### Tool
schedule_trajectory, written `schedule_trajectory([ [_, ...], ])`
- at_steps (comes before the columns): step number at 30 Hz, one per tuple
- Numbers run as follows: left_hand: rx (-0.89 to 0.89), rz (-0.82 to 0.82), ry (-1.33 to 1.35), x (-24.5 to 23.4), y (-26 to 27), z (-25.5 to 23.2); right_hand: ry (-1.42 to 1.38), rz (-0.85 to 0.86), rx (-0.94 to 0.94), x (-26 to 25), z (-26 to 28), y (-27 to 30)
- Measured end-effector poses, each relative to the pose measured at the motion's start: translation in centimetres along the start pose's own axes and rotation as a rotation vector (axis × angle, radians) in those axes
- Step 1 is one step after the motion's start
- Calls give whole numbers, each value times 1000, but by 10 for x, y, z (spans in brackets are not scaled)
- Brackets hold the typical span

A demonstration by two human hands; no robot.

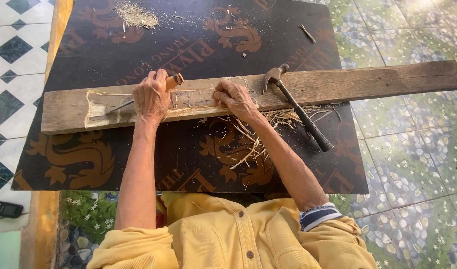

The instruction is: Carving a decorative shape into a wooden plank using a hammer and a hand chisel.

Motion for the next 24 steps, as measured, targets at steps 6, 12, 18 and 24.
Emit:
schedule_trajectory([
  [6,18,14,-9,-4,-1,-1,222,-87,9,4,-3,-4],
  [12,23,15,-9,-20,-2,-9,105,-142,52,5,-3,-2],
  [18,13,1,-6,-4,-1,0,-488,-340,88,-43,2,20],
  [24,6,-20,-55,3,1,1,-575,-382,49,-63,14,46],
])
Point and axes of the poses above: each hand's wrist, its own y-axis away from the middle knuckle, its own x-axis out of the palm, z = x × y, the point moved 8 cm from there along -y, towards the middle knuckle, and after that the axes turned 1 degree about x, right-handed, at the moved point
